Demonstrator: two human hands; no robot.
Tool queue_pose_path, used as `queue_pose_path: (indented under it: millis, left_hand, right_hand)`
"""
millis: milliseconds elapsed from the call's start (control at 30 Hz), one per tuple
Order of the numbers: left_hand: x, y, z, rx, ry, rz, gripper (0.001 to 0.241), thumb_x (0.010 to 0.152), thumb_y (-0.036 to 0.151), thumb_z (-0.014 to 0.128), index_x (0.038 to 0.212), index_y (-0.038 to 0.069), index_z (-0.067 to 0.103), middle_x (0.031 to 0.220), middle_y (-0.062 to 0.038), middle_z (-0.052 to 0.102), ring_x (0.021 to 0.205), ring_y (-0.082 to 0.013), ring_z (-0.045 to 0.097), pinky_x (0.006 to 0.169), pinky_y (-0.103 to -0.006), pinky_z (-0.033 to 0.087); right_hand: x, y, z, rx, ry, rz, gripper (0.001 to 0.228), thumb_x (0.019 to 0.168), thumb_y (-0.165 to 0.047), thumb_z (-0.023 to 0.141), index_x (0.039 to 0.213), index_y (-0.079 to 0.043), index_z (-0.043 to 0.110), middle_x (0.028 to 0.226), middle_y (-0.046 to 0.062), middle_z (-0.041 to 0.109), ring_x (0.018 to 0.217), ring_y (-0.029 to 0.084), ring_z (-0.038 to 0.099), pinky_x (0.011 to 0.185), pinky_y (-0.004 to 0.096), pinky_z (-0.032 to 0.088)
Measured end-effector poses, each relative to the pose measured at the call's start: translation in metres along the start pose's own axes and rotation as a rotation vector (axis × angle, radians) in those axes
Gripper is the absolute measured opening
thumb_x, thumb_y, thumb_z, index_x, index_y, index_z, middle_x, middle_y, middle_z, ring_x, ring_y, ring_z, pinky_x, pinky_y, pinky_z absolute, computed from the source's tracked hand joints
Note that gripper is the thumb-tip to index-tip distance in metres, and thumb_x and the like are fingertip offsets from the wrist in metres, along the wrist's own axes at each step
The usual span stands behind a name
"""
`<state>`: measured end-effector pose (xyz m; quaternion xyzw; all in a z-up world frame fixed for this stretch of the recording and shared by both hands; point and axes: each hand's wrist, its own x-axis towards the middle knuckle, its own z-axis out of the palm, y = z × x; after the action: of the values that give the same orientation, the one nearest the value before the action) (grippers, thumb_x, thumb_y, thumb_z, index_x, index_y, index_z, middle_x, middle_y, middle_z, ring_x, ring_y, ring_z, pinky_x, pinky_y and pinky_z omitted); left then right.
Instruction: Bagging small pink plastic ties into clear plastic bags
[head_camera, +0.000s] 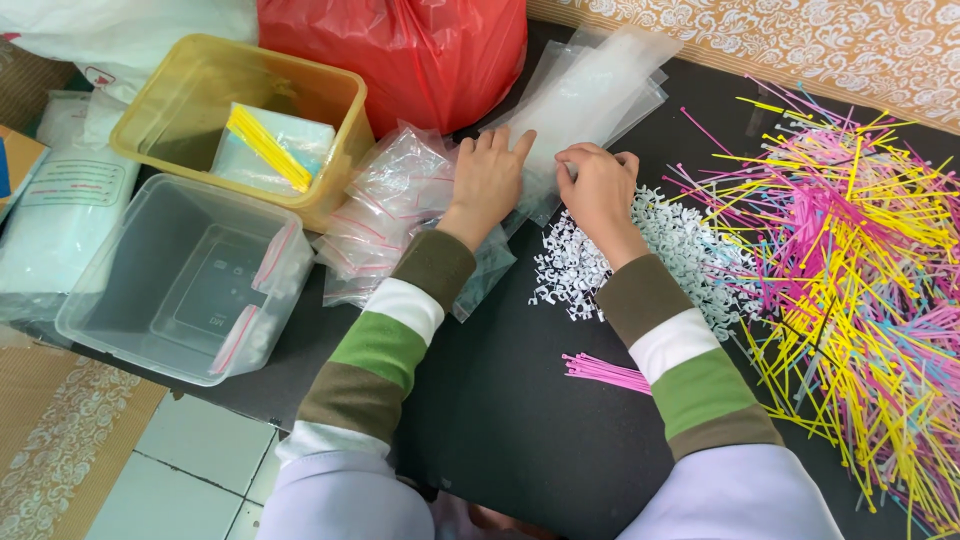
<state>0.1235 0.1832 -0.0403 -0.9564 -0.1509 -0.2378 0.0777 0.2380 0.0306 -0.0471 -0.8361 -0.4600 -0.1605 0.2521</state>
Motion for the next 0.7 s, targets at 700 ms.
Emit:
queue_pose_path:
  millis: [700]
  left_hand:
    - [-0.066,0.035,-0.199,-1.58,0.046,0.123,0.017,0.102,0.005,0.054,0.103,0.008,0.071,0.083,-0.006,0.073,0.081,-0.0165,0.069,0.084,-0.0362,0.055]
  right_hand:
    - [-0.106,-0.016,-0.218,0.213,-0.146,-0.154,0.021,0.088,-0.027,0.078,0.104,-0.015,0.072,0.125,0.004,0.066,0.117,0.029,0.06,0.097,0.043,0.041]
